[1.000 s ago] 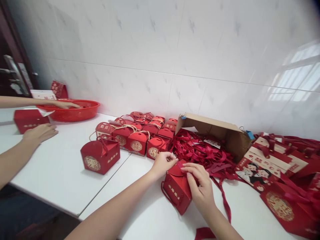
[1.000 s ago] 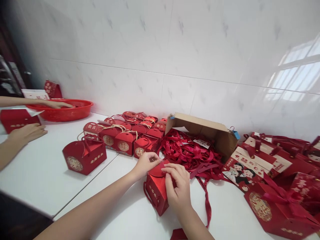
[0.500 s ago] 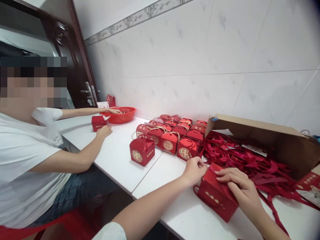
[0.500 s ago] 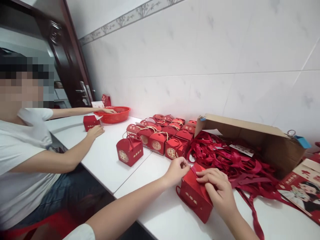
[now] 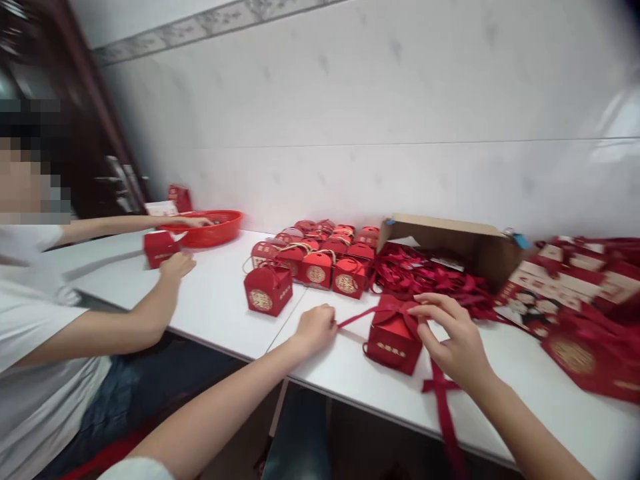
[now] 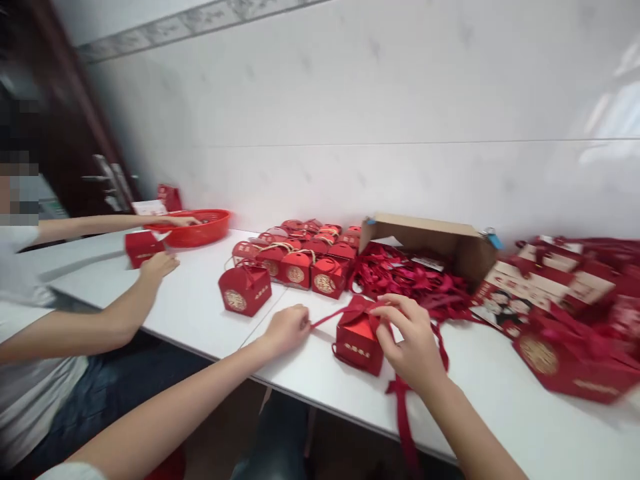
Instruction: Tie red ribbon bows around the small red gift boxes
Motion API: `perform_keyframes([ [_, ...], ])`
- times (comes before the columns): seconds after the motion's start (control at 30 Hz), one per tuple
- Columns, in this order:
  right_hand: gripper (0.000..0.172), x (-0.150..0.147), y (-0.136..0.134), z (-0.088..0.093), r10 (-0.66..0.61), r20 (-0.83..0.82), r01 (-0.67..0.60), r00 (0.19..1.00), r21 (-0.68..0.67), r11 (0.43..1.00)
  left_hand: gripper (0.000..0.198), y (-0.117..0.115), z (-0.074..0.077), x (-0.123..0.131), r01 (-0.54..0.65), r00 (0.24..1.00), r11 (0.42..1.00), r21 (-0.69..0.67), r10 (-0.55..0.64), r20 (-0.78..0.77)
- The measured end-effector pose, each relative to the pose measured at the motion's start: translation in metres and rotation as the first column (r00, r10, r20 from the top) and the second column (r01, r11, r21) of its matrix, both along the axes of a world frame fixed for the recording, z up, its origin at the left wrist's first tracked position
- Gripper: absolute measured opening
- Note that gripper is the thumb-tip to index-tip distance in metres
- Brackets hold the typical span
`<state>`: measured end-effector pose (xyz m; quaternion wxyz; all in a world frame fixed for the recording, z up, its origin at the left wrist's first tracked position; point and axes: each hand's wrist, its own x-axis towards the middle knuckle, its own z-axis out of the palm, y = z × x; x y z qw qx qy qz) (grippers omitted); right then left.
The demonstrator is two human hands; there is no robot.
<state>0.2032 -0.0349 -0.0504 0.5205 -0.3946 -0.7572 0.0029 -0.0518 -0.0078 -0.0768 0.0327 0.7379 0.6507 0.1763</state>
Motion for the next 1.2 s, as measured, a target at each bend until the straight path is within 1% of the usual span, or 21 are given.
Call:
perform_keyframes([
  [0.07,0.011,-0.002,-0.028,-0.007,-0.045,-0.314,-0.008,0.948,-0.167,0.986,0.015,-0.003,0.0,-0.017,-0.026,0.998,1.0,0.01,0.027,-0.051],
  [0.1,0.012,-0.005,-0.041,-0.014,-0.062,-0.461,-0.087,0.885,-0.294,0.952,0.016,-0.003,0.001,-0.025,-0.045,0.996,0.999,0.014,0.046,-0.074],
  [0.13,0.015,-0.008,-0.053,-0.021,-0.071,-0.591,-0.227,0.803,-0.415,0.881,0.017,-0.003,0.003,-0.033,-0.072,0.993,0.997,0.018,0.073,-0.096],
  [0.17,0.018,-0.012,-0.063,-0.027,-0.091,-0.698,-0.387,0.71,-0.495,0.778,0.018,-0.002,0.005,-0.041,-0.095,0.989,0.995,0.021,0.097,-0.116],
  [0.23,0.026,-0.019,-0.077,-0.039,-0.137,-0.841,-0.648,0.523,-0.497,0.576,0.018,0.0,0.01,-0.053,-0.129,0.98,0.991,0.029,0.132,-0.152],
  [0.27,0.029,-0.021,-0.081,-0.043,-0.164,-0.885,-0.723,0.436,-0.453,0.521,0.018,0.001,0.013,-0.056,-0.141,0.975,0.989,0.037,0.146,-0.169],
  [0.3,0.032,-0.023,-0.083,-0.046,-0.186,-0.915,-0.765,0.358,-0.402,0.504,0.019,0.001,0.015,-0.057,-0.151,0.971,0.987,0.049,0.158,-0.179],
  [0.37,0.037,-0.024,-0.084,-0.049,-0.219,-0.946,-0.789,0.24,-0.321,0.523,0.022,-0.003,0.019,-0.053,-0.165,0.972,0.984,0.065,0.173,-0.157],
  [0.43,0.038,-0.023,-0.084,-0.052,-0.242,-0.953,-0.808,0.182,-0.285,0.515,0.023,-0.013,0.019,-0.041,-0.112,0.991,0.993,0.047,0.115,-0.063],
  [0.5,0.036,-0.023,-0.082,-0.055,-0.257,-0.953,-0.846,0.16,-0.267,0.463,0.025,-0.026,0.017,-0.024,0.046,0.997,0.999,-0.007,-0.045,0.06],
  [0.57,0.028,-0.022,-0.078,-0.057,-0.286,-0.951,-0.876,0.116,-0.234,0.422,0.029,-0.038,0.012,-0.007,0.222,0.969,0.973,-0.062,-0.213,0.122],
  [0.63,0.014,-0.022,-0.073,-0.056,-0.34,-0.94,-0.877,0.007,-0.17,0.449,0.033,-0.046,0.006,0.007,0.333,0.941,0.939,-0.085,-0.324,0.099],
  [0.7,0.008,-0.021,-0.067,-0.051,-0.398,-0.905,-0.845,-0.152,-0.09,0.526,0.042,-0.048,0.002,0.016,0.397,0.918,0.912,-0.106,-0.397,0.022],
  [0.77,0.011,-0.02,-0.063,-0.044,-0.437,-0.847,-0.808,-0.302,-0.016,0.59,0.05,-0.043,-0.002,0.022,0.406,0.909,0.903,-0.138,-0.415,-0.036],
  [0.8,0.011,-0.019,-0.061,-0.039,-0.455,-0.816,-0.798,-0.357,0.013,0.603,0.052,-0.039,-0.003,0.024,0.387,0.917,0.911,-0.145,-0.396,-0.04],
  [0.9,0.013,-0.017,-0.057,-0.028,-0.498,-0.747,-0.79,-0.44,0.059,0.61,0.051,-0.026,-0.005,0.026,0.307,0.951,0.943,-0.129,-0.308,0.01],
  [1.03,0.028,-0.014,-0.053,-0.023,-0.501,-0.721,-0.783,-0.478,0.091,0.616,0.054,-0.011,-0.008,0.022,0.244,0.967,0.964,-0.107,-0.234,0.1],
  [1.1,0.033,-0.011,-0.05,-0.025,-0.477,-0.721,-0.772,-0.503,0.126,0.623,0.058,-0.005,-0.011,0.019,0.238,0.95,0.965,-0.108,-0.208,0.235],
  [1.13,0.035,-0.01,-0.048,-0.026,-0.463,-0.721,-0.766,-0.516,0.147,0.626,0.06,-0.002,-0.013,0.018,0.25,0.907,0.962,-0.106,-0.195,0.373],
  [1.17,0.036,-0.008,-0.045,-0.027,-0.45,-0.718,-0.76,-0.532,0.169,0.628,0.061,-0.001,-0.013,0.018,0.271,0.822,0.958,-0.097,-0.178,0.541],
  [1.2,0.037,-0.007,-0.043,-0.028,-0.439,-0.713,-0.753,-0.547,0.191,0.63,0.063,0.001,-0.013,0.018,0.291,0.69,0.954,-0.076,-0.155,0.707],
])
